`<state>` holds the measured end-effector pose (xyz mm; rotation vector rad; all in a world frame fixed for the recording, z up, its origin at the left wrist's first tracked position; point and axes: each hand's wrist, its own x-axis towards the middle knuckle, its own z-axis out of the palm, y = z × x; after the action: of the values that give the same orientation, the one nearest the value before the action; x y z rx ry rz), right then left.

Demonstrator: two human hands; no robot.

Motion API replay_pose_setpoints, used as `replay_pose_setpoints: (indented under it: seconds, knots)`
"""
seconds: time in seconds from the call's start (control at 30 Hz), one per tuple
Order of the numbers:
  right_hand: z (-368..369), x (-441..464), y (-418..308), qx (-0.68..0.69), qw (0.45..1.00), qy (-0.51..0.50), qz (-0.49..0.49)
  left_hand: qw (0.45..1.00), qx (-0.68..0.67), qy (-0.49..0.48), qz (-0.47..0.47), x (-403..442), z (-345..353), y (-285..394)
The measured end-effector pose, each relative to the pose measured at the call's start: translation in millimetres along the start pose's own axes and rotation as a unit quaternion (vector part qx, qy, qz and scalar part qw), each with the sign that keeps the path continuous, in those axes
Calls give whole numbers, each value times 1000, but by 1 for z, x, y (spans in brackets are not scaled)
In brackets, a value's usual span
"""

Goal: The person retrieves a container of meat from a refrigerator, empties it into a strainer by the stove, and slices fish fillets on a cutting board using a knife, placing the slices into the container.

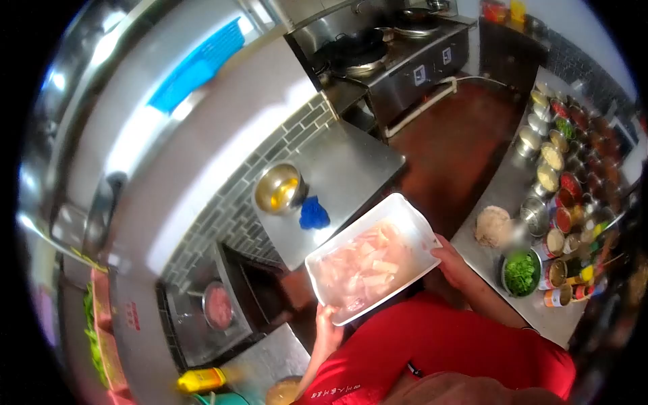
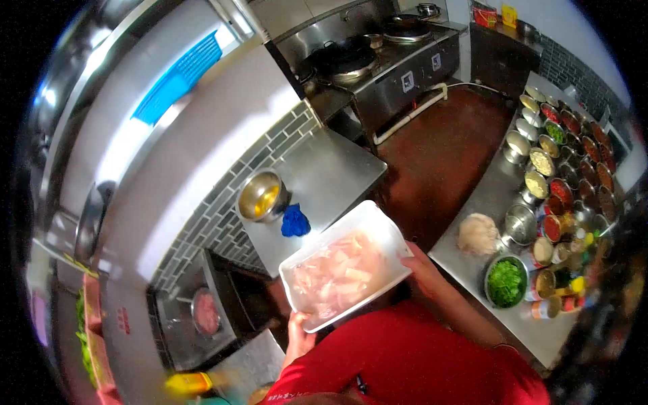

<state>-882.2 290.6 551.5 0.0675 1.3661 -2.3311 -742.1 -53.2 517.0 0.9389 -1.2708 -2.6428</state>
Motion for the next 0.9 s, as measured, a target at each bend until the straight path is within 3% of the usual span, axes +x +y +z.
replay_pose_setpoints:
  seconds: [0.2,0.33,0.37,0.6,0.73,0.9]
  knots:
    - [8,73,-64,1,999,39,-8,999,33,-23,-8,101,53,37]
    - [-24,129,-75,-9,997,62,-52,996,39,-63,-46,172,84,52]
    - [-31,145,-78,-12,995,81,-56,996,15,-61,-70,172,128,66]
    - [-56,231,-102,20,980,150,-126,978,110,-151,-88,299,202,96]
    - [-68,270,-122,38,976,172,-128,969,20,-219,-115,351,254,110]
    - [-91,320,-146,45,959,262,-95,965,84,-234,-84,421,276,103]
